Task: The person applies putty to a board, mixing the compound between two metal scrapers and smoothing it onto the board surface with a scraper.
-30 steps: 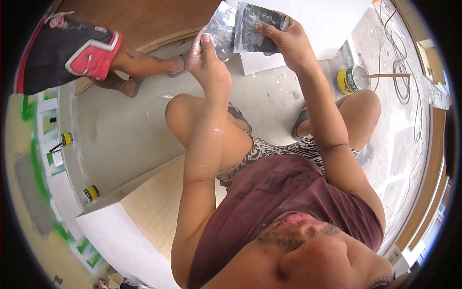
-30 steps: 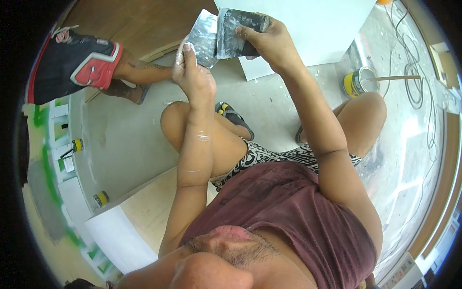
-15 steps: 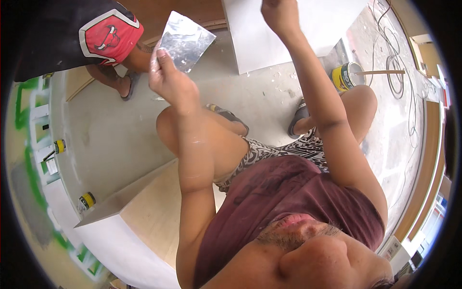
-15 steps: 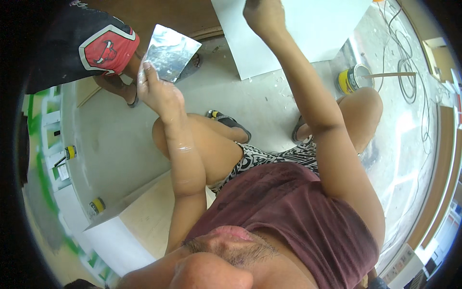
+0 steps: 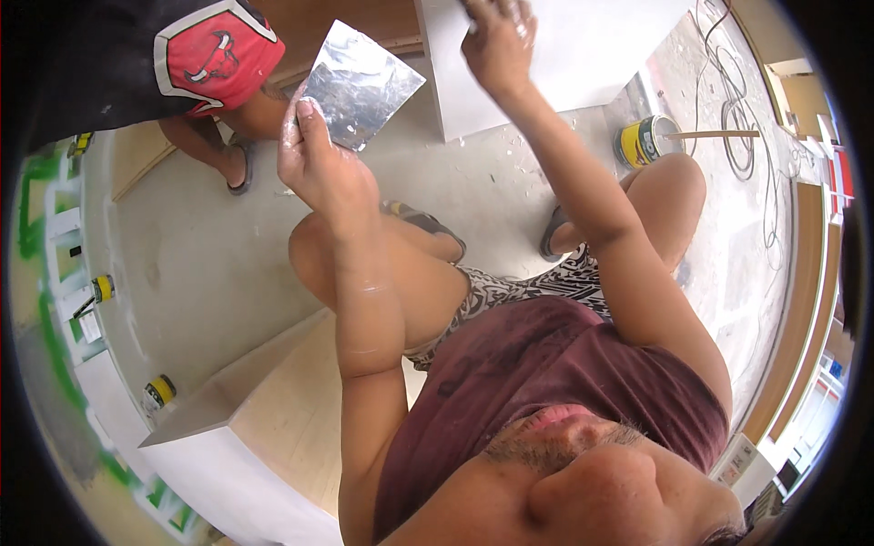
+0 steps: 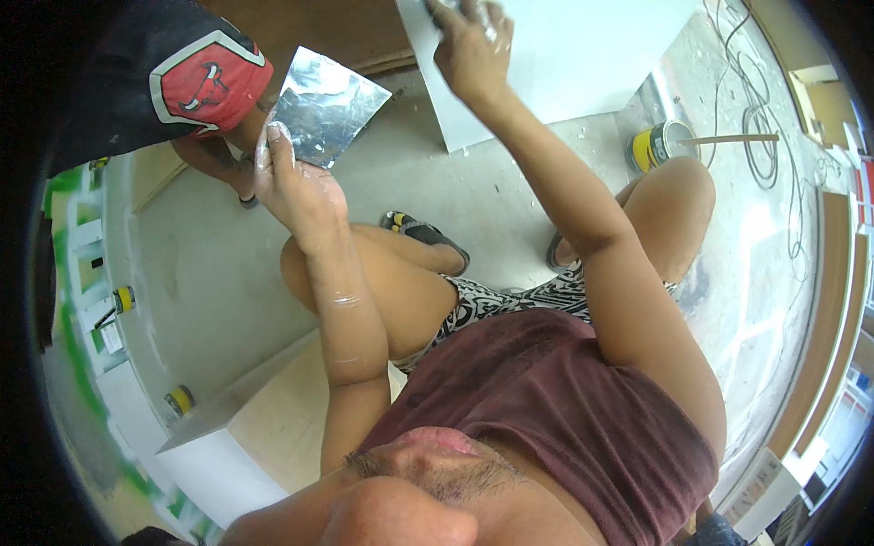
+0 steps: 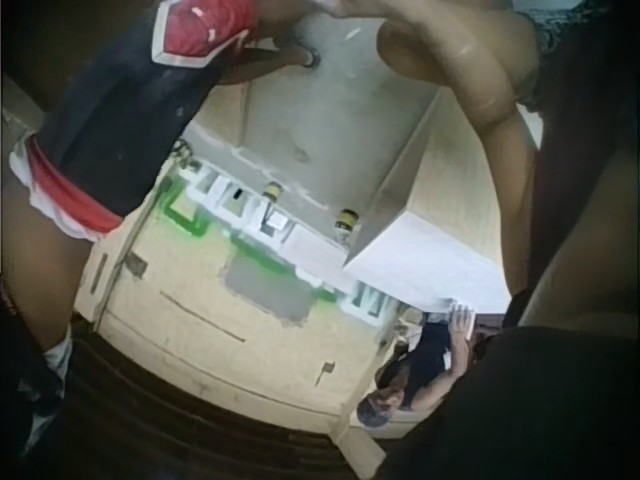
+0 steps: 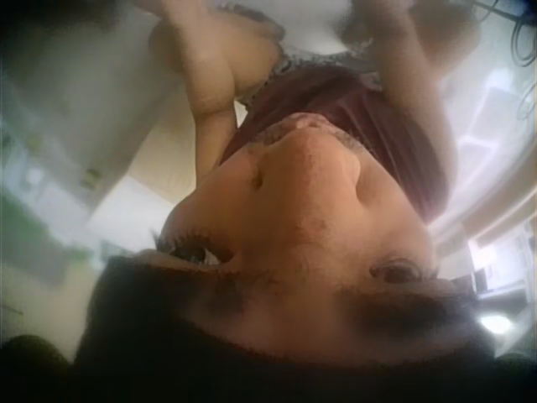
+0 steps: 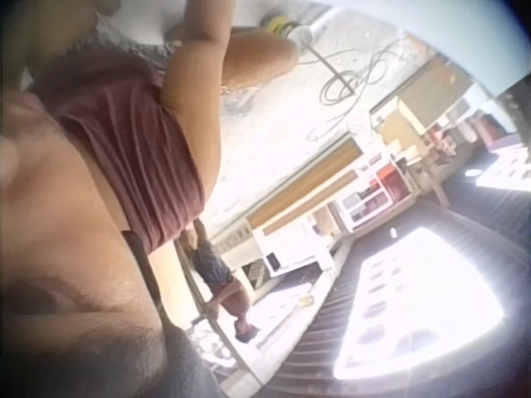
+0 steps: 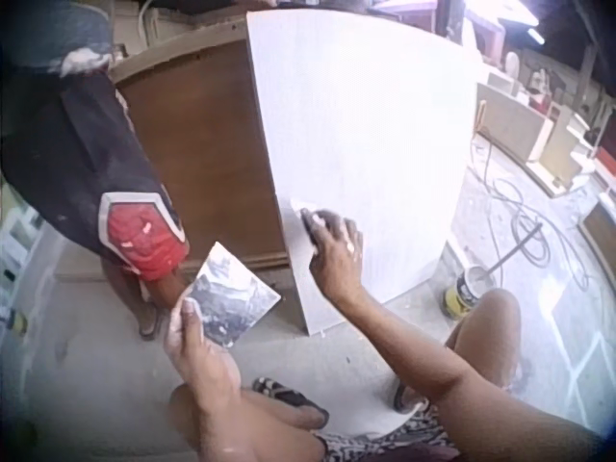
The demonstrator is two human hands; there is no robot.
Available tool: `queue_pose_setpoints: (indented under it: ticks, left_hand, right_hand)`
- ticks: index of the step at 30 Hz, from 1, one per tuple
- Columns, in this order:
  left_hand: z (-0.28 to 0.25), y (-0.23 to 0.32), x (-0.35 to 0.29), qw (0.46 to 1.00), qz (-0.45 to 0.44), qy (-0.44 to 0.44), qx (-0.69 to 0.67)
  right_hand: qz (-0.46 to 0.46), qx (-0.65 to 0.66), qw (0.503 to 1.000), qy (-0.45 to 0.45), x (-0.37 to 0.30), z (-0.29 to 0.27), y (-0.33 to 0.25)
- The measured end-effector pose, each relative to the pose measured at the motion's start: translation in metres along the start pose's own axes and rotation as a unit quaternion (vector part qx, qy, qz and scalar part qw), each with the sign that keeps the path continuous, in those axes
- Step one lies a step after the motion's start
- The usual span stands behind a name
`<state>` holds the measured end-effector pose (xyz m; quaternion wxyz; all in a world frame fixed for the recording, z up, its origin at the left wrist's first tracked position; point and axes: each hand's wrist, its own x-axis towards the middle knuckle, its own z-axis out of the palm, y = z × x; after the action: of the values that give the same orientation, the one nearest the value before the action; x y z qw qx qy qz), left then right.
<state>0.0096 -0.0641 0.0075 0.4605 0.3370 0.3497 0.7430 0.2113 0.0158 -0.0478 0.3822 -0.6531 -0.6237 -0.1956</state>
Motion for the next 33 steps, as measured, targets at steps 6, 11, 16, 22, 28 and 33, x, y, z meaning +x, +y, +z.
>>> queue_pose_setpoints:
  ticks: [6, 11, 16, 22, 28, 33]
  left_hand:
    - [-0.002, 0.002, 0.000, 1.000, -0.010, 0.000, -0.015]
    - [0.001, 0.006, 0.001, 1.000, -0.007, -0.004, -0.023]
    - [-0.003, 0.000, 0.005, 0.999, -0.006, -0.007, -0.040]
    - [-0.008, 0.008, 0.002, 0.999, -0.004, 0.011, -0.037]
    - [-0.007, 0.003, 0.000, 0.998, -0.044, 0.005, -0.050]
    - [-0.001, 0.006, 0.001, 0.997, -0.044, -0.006, -0.070]
  right_hand:
    - [-0.017, 0.061, 0.997, 0.048, 0.049, -0.012, -0.011]
    - [-0.093, 0.000, 0.995, 0.022, -0.009, 0.027, 0.004]
    - [-0.136, -0.003, 0.981, -0.140, -0.106, 0.068, 0.031]
    - [-0.065, 0.055, 0.986, -0.147, -0.095, 0.036, 0.020]
    - [-0.023, 0.142, 0.989, 0.033, 0.069, -0.052, -0.010]
    - [-0.061, 0.127, 0.989, 0.040, 0.129, -0.070, -0.029]
